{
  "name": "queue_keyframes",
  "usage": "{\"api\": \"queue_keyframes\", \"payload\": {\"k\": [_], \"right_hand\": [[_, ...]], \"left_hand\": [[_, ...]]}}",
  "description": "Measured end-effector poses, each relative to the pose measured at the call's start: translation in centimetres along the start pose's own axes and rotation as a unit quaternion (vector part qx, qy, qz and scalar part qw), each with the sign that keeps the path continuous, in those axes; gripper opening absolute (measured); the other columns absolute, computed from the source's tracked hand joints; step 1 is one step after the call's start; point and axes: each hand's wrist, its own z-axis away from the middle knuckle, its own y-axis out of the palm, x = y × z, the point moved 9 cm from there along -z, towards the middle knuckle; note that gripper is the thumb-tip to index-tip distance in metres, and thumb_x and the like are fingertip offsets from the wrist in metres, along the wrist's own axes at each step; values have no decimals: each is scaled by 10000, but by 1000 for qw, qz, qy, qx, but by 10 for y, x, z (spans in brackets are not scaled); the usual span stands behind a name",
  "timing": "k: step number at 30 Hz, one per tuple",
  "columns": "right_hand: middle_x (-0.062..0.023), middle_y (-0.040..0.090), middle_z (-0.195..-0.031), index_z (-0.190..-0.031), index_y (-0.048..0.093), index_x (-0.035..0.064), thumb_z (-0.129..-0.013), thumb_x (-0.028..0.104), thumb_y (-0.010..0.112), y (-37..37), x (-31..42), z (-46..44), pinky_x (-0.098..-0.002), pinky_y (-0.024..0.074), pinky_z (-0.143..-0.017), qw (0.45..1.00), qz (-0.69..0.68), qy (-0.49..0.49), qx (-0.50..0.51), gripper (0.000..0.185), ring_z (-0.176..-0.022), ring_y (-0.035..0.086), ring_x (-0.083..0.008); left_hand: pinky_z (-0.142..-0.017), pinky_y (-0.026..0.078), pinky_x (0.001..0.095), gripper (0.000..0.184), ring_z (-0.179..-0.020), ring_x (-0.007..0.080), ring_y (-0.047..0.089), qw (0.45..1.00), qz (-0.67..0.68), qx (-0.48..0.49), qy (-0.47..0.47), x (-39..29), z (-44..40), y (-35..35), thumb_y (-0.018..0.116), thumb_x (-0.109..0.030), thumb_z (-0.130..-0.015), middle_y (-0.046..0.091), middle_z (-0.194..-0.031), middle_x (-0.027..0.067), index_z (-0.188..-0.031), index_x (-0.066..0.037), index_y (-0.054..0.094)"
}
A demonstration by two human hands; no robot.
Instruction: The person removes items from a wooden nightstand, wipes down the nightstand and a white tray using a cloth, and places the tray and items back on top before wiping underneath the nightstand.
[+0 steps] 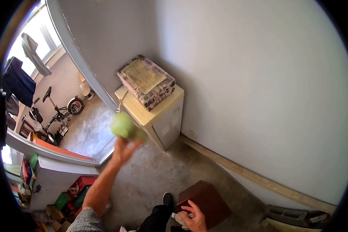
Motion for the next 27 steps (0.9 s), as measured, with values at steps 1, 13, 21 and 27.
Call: {"api": "queue_keyframes", "payload": {"k": [1, 13, 21, 27], "right_hand": [[-193, 734, -1194, -1487, 447, -52, -888, 146, 809, -3, -7, 3, -296, 573, -784, 1000, -3, 5, -1, 727, -927, 723, -175], [-180, 693, -1220, -1440, 505, -45, -897, 144, 807, -58, -156, 47, -338, 563, -943, 973, -136, 142, -118, 650, -1111, 667, -196], [-114, 711, -1189, -1302, 638, -41, -973, 101, 704, -73, -217, 91, -301, 530, -957, 929, -229, 153, -247, 364, -1076, 666, -162], [-105, 691, -1260, -1332, 639, -11, -1000, 69, 655, -101, -226, 115, -310, 513, -993, 871, -361, 85, -322, 342, -1148, 643, -168]], "left_hand": [[-1001, 536, 390, 554, -1139, 246, 676, 1000, -10, -15, -6, -7, -27, -14, 834, -149, -867, 714, -1190, 169, -1310, 65, 579], [-967, 520, 331, 453, -1080, 182, 640, 977, -184, -102, 18, 91, -144, -52, 789, -200, -945, 676, -1205, 94, -1279, 31, 588], [-1131, 420, 369, 760, -1309, 276, 538, 991, -117, -60, 9, 94, -127, -46, 814, -246, -918, 536, -1427, 207, -1453, 101, 400], [-1160, 407, 425, 817, -1389, 315, 472, 976, -178, -122, 13, 110, -81, -79, 814, -269, -914, 504, -1466, 244, -1483, 105, 362]]}}
